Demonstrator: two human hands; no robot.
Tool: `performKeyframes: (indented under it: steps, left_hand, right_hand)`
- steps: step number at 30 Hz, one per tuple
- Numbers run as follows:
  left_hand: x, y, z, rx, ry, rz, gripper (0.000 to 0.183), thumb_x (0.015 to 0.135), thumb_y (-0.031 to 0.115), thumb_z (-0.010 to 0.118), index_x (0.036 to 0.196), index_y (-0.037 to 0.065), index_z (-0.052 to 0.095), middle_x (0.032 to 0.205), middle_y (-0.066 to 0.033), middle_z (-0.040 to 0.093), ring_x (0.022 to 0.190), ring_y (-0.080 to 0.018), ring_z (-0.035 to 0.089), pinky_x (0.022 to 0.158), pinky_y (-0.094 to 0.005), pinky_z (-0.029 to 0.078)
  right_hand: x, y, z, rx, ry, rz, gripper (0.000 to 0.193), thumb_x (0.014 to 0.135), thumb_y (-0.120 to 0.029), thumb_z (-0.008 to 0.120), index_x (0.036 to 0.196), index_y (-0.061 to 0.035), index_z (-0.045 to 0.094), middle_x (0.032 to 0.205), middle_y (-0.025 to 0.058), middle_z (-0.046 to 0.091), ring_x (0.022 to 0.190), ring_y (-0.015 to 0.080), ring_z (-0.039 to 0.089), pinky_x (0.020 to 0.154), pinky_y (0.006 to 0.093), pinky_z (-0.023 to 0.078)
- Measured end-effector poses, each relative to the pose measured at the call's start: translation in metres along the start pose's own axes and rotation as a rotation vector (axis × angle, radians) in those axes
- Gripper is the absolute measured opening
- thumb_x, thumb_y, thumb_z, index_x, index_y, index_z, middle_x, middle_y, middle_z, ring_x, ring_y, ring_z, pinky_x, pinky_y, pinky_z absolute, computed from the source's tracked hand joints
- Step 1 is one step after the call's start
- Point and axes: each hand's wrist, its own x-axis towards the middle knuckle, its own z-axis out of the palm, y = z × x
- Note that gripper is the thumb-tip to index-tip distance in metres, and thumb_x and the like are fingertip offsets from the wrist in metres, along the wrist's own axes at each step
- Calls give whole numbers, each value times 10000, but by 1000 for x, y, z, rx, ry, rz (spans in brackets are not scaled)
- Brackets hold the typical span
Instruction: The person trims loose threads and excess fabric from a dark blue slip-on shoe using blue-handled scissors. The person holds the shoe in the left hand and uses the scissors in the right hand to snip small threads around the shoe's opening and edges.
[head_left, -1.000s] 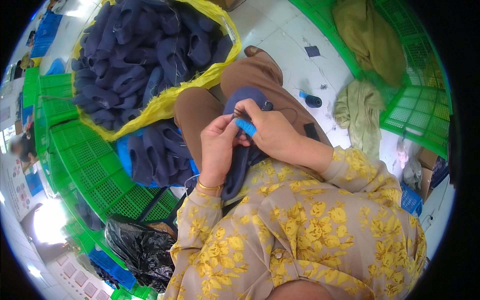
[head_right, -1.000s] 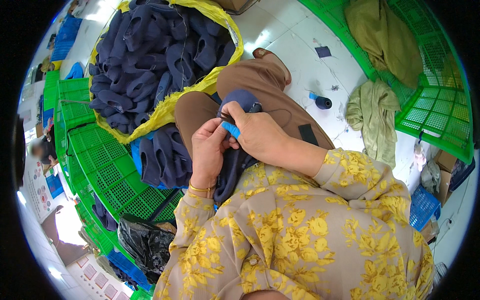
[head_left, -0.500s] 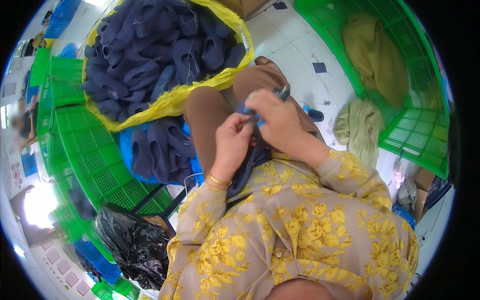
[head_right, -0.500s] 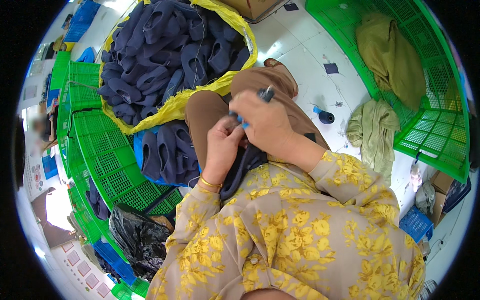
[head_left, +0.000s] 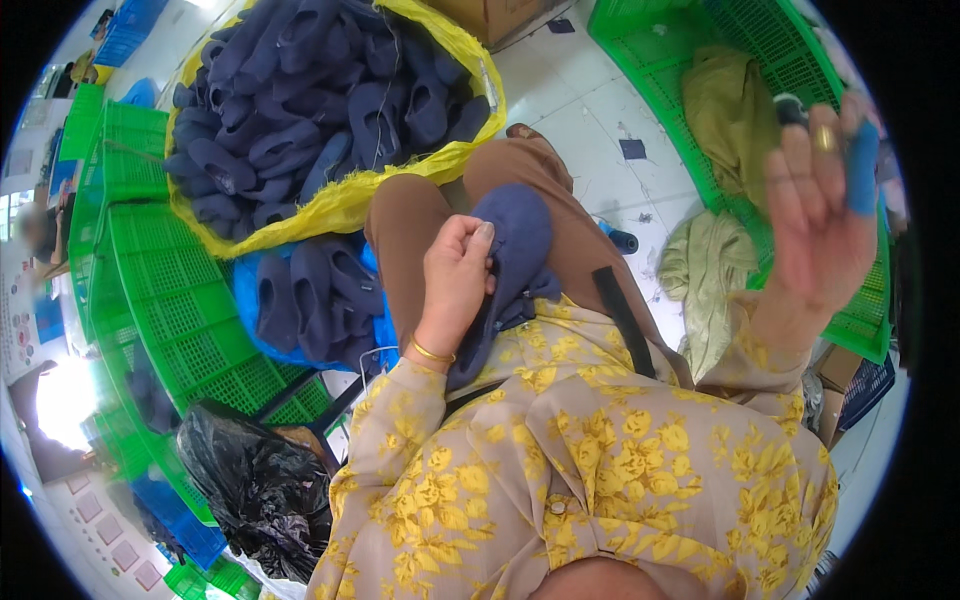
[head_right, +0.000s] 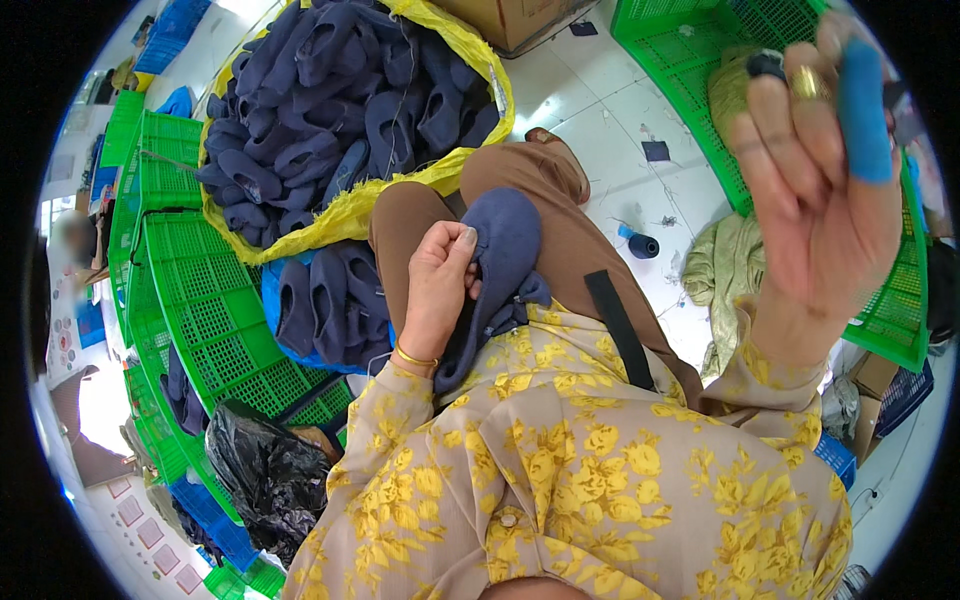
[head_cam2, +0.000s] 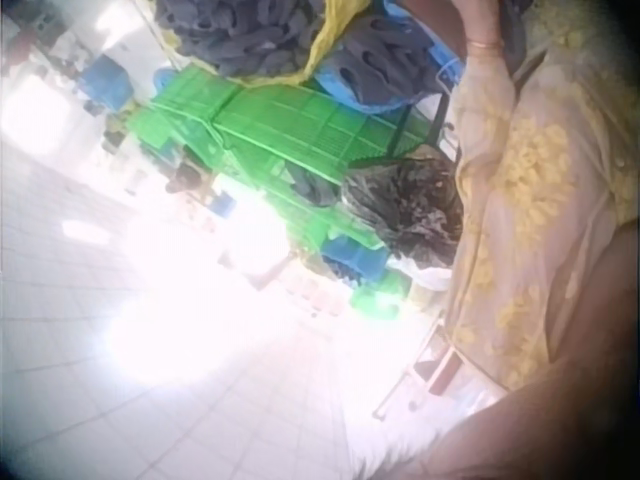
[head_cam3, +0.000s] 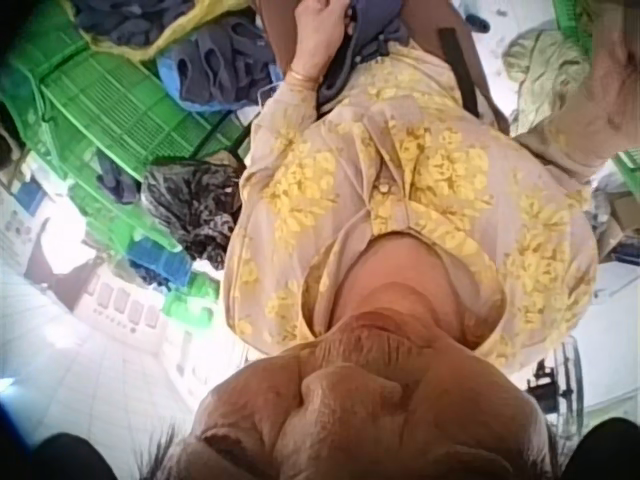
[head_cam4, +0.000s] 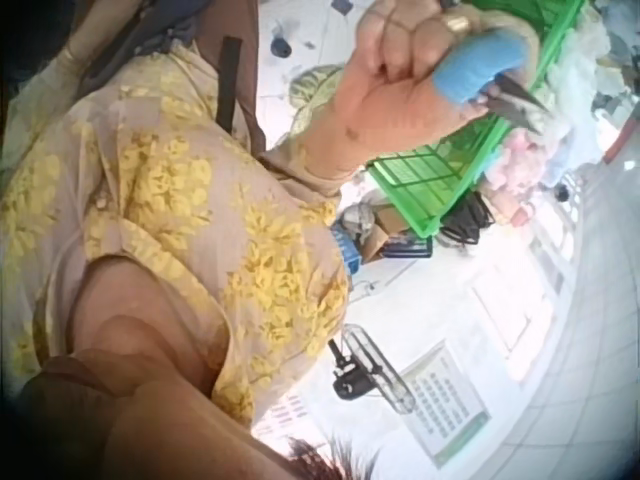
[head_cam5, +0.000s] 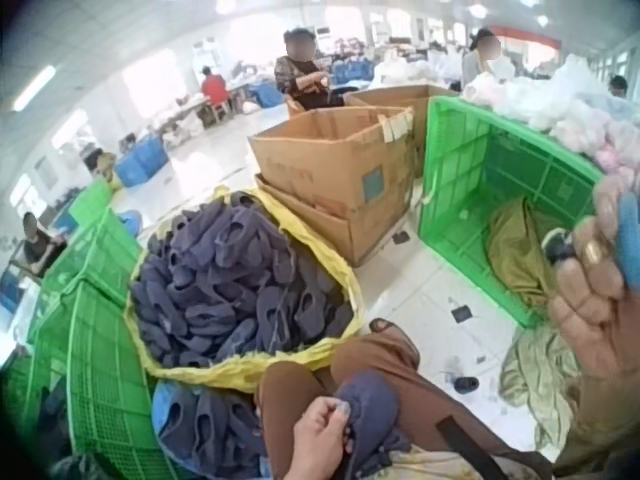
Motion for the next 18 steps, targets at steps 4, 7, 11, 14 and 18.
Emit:
performKeyframes:
  steps: [4, 7, 11, 14, 18]
  left_hand:
    - [3, -5, 2, 194, 122, 159, 89, 947, 128, 615, 922, 55, 571, 695, 16, 491, 562, -69, 464, 497, -228, 416]
    - [5, -10, -1, 591, 256, 544, 111, 879, 76, 667, 917, 28, 576, 674, -48, 511, 592, -140, 523, 547, -278, 439]
    - [7, 4, 1, 516, 123, 460, 116, 850, 74, 683, 899, 14, 597, 753, -97, 570, 660, -193, 565, 617, -304, 453]
    - [-3, 31, 1, 655, -11, 325, 126, 859, 107, 686, 840, -1, 623, 798, -70, 590, 669, -147, 543, 627, -285, 453]
    - [-3, 37, -8, 725, -161, 332, 167, 865, 143, 687, 830, -18, 658, 841, -73, 613, 732, -132, 571, 682, -269, 474]
  right_hand:
    - [-25, 1, 16, 45, -100, 105, 122, 975, -161, 580, 988, -103, 474, 721, -16, 439, 564, 83, 400, 462, 180, 330]
    - [-31, 21, 21, 188, -493, 168, 192, 933, -158, 621, 1009, -88, 460, 817, 51, 512, 647, 177, 510, 520, 273, 412]
    - [-34, 36, 42, 311, -1000, 373, 467, 917, -250, 589, 1311, -13, 501, 1029, 172, 596, 802, 350, 574, 708, 452, 484]
    - [-47, 42, 64, 263, -1104, 432, 409, 1007, -253, 510, 1351, -33, 487, 977, 185, 567, 845, 331, 567, 658, 405, 507]
    - [-52, 61, 68, 191, -1144, 390, 386, 938, -233, 536, 1272, -41, 550, 1069, 143, 609, 907, 343, 593, 763, 379, 489]
